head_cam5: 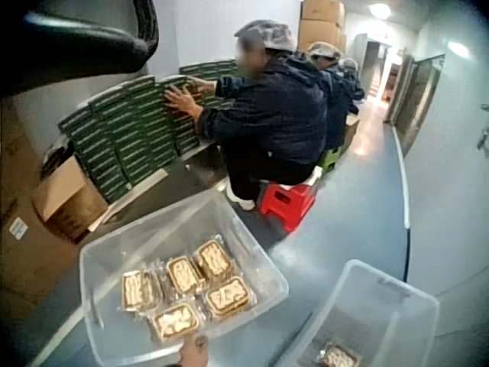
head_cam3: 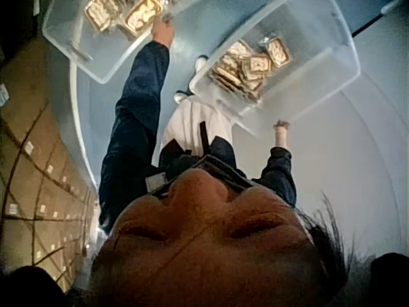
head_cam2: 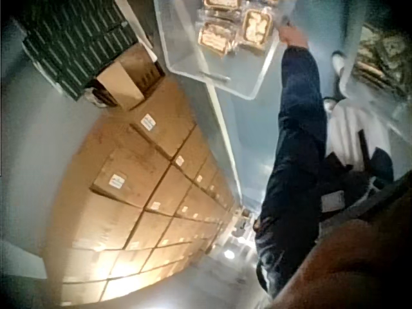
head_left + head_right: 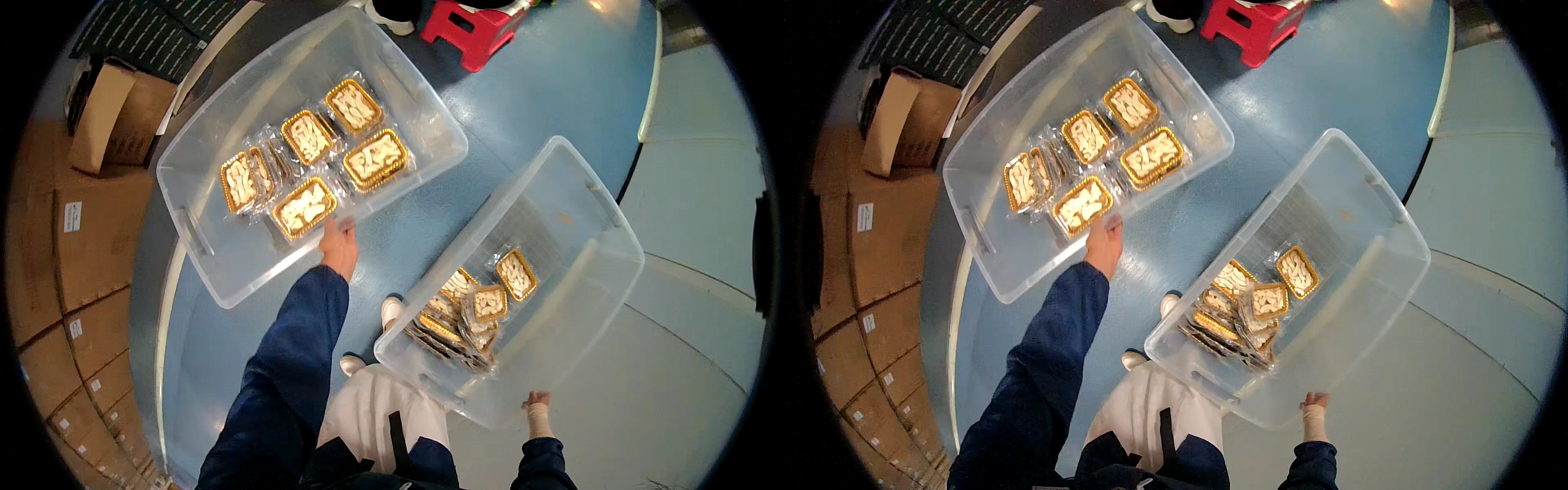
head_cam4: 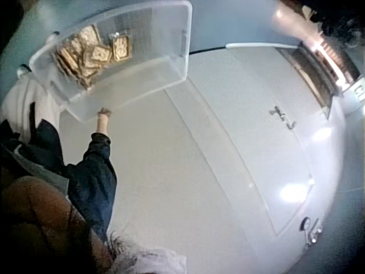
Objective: The person assembles flat cardboard boxes by folding the flaps and securing them with adhesive stickers. They then move through a warehouse area, carrying a clear plastic bin and placing it on a stack. Finally, they handle vacuum-sealed packages of food items on a stainless steel table, inspecting the contents.
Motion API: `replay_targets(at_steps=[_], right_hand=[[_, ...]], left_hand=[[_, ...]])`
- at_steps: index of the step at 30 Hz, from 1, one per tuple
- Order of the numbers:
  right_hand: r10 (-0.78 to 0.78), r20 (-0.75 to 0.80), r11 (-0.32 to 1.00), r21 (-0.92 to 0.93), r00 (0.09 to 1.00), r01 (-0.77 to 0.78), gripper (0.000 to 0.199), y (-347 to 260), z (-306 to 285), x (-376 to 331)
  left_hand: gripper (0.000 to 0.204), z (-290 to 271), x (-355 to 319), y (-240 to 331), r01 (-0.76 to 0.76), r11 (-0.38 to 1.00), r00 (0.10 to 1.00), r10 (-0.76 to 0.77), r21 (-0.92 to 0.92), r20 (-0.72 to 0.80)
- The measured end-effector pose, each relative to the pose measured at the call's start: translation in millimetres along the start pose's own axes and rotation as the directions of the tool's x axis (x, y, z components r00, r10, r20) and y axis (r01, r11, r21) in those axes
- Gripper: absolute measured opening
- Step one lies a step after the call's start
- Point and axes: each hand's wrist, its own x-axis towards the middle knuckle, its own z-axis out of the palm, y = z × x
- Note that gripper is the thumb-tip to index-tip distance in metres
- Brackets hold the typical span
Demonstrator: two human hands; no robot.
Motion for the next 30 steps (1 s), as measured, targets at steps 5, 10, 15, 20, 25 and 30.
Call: replay_targets(at_steps=[5, 10, 15, 20, 25, 30], right_hand=[[-0.079, 0.074, 0.986, -0.140, 0.994, 0.089, 0.027, -68, 14, -67], [-0.182, 0.177, 0.972, -0.114, 0.967, 0.204, 0.027, -154, 59, -138], [-0.377, 0.221, 0.893, -0.169, 0.899, 0.416, 0.021, -274, -11, -259], [-0.618, 0.327, 0.730, -0.098, 0.715, 0.676, 0.025, -432, -89, -308], [-0.615, 0.389, 0.753, 0.034, 0.686, 0.657, 0.040, -475, -149, -451], [-0.802, 0.312, 0.571, 0.149, 0.510, 0.807, 0.049, -415, -210, -548]], left_hand=[[0.046, 73, 26, 20, -0.029, 0.932, 0.877, -0.150, 0.363, 0.457], [0.075, 9, -16, 14, -0.513, -0.131, 0.656, -0.697, 0.848, 0.289], [0.044, -60, -97, 31, -0.621, -0.207, 0.760, -0.392, 0.756, 0.518], [0.031, -25, -177, 50, -0.443, 0.019, 0.828, -0.375, 0.897, 0.417], [0.031, -69, -279, 129, -0.389, 0.076, 0.827, -0.411, 0.918, 0.384], [0.049, -115, -368, 148, -0.527, 0.155, 0.734, -0.414, 0.836, 0.539]])
